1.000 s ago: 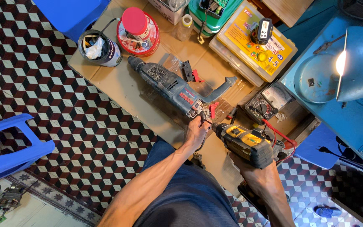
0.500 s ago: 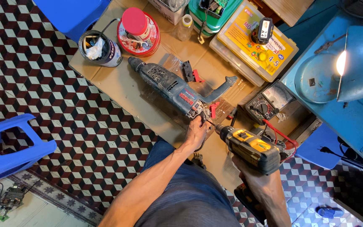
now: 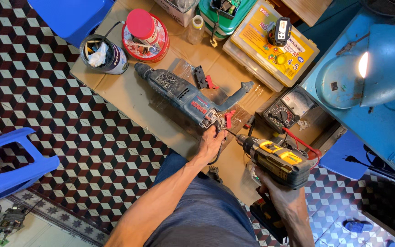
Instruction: The person repairs a corded power drill by removing the battery pack, stripping wires, and connecting them to the tool's internal wiring. They use pliers and a screwdriver to manipulate the components and secure the connections.
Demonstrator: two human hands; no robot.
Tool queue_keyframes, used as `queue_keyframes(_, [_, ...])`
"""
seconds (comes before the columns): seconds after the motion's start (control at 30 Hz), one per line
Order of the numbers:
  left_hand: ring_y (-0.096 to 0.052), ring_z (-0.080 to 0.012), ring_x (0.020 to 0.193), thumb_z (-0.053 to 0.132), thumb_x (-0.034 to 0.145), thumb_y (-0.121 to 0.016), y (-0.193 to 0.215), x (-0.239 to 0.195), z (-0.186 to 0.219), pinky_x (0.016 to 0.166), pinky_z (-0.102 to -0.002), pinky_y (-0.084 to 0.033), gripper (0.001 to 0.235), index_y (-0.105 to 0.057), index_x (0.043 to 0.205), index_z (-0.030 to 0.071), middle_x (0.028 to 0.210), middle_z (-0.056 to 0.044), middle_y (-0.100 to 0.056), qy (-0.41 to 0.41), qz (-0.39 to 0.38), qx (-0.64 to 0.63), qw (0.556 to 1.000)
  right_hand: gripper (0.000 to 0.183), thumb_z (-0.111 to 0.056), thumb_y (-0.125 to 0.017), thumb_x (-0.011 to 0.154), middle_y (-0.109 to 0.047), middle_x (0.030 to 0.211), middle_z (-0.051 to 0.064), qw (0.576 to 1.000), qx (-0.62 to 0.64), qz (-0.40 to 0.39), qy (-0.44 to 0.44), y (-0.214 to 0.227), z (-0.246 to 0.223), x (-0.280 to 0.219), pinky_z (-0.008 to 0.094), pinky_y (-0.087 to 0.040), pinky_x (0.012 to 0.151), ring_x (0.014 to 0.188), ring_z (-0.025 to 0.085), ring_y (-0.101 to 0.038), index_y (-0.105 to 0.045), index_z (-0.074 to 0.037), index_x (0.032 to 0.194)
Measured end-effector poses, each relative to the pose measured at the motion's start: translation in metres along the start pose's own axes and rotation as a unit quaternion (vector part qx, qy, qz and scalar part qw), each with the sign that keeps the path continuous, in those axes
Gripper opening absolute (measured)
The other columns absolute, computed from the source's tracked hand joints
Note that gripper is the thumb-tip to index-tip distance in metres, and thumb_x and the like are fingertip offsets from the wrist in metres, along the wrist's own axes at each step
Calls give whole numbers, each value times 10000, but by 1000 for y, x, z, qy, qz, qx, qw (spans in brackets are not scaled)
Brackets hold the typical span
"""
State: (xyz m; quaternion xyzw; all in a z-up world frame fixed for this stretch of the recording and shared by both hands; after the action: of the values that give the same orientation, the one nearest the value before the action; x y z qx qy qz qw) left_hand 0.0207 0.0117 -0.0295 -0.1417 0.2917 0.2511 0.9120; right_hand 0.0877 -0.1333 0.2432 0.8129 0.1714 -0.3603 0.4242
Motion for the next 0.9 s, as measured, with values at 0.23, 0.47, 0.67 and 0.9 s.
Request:
queue_keyframes(0.23, [-695,-111,715,178,976,-622,0,0,0,635,-270,-572,207,-662,1068,-3,900,-61,-757,-18,2,-12,1000,275,-316,-779,827,-641,579,59,999,11,-3,33,-1,-4,2,336,-466,519,519,158,-566,-729,-47,854])
queue_keyframes(0.47, [-663,-115,678,172,981,-628,0,-1,2,601,-282,-538,196,-670,1037,-11,829,-77,-741,6,8,28,1000,283,-341,-770,832,-659,588,64,1000,-3,-6,-8,0,0,2,350,-477,511,501,177,-575,-757,-63,885])
queue_keyframes(0.67, [-678,-111,685,185,964,-635,0,0,1,600,-281,-548,194,-665,1025,3,829,-64,-745,0,12,26,1000,294,-310,-818,801,-677,596,76,1000,11,6,16,-4,14,13,325,-492,479,491,156,-599,-755,-37,891])
queue_keyframes(0.9, [-683,-112,690,225,971,-662,-1,-2,0,603,-281,-543,229,-649,1003,-1,839,-71,-741,16,12,16,1000,271,-268,-808,809,-658,601,63,999,35,-1,34,-6,14,12,315,-462,476,500,150,-582,-760,-36,940])
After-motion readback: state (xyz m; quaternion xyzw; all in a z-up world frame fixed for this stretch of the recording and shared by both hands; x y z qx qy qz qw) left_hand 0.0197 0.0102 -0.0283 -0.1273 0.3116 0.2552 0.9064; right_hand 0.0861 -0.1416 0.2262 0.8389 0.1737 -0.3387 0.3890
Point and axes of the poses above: each hand's wrist, its own x-axis towards the middle knuckle, its own y-axis out of the back of the hand, z = x × y, the point moved 3 cm from there along x, towards the middle knuckle
